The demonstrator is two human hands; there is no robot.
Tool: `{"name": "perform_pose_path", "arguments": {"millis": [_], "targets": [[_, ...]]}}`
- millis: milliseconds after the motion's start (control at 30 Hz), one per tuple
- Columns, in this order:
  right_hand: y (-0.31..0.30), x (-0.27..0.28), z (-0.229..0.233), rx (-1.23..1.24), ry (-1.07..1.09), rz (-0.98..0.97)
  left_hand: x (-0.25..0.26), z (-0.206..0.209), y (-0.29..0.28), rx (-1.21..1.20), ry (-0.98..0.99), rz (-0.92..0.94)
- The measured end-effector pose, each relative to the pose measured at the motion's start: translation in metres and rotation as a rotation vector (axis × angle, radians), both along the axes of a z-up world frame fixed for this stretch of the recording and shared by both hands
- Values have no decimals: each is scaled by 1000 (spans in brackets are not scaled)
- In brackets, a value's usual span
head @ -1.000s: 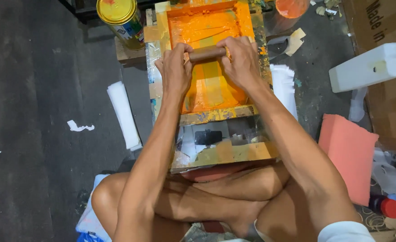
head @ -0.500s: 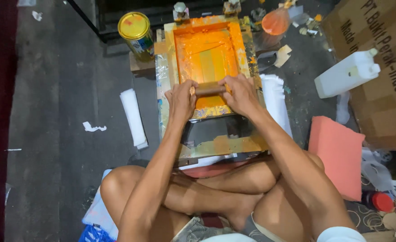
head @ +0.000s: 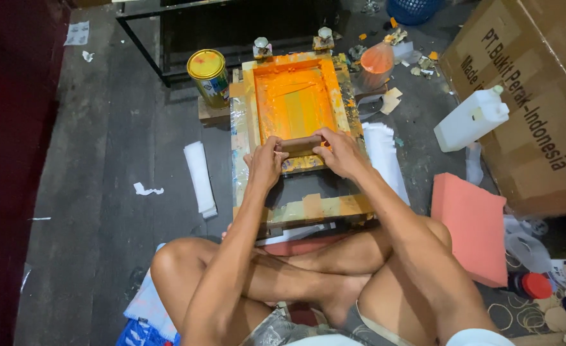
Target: The person sits on the floor and performs screen printing by placing white rectangular sheets into a wooden frame. They use a squeegee to spread orange ink across the screen mesh, then lift the frame to reveal the printed sheet and place it aside.
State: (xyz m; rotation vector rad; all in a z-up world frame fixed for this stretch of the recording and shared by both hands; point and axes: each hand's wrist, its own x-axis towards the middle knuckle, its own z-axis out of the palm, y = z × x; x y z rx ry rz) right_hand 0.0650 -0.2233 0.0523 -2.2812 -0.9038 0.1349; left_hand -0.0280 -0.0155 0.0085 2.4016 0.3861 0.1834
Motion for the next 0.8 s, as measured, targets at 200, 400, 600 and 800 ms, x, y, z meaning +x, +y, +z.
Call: {"name": "perform_pose_path", "arguments": {"millis": [200, 400, 600, 800], "targets": [[0, 0, -13, 53, -58, 1, 5, -4, 2, 35, 26, -9], [2, 7, -22, 29, -22, 3, 3, -8, 1, 24, -36, -5], [6, 8, -21, -93, -22, 7, 8, -7, 2, 14, -19, -5], [15, 30, -36, -23, -124, 27, 33, -24, 20, -36, 21, 2]]}}
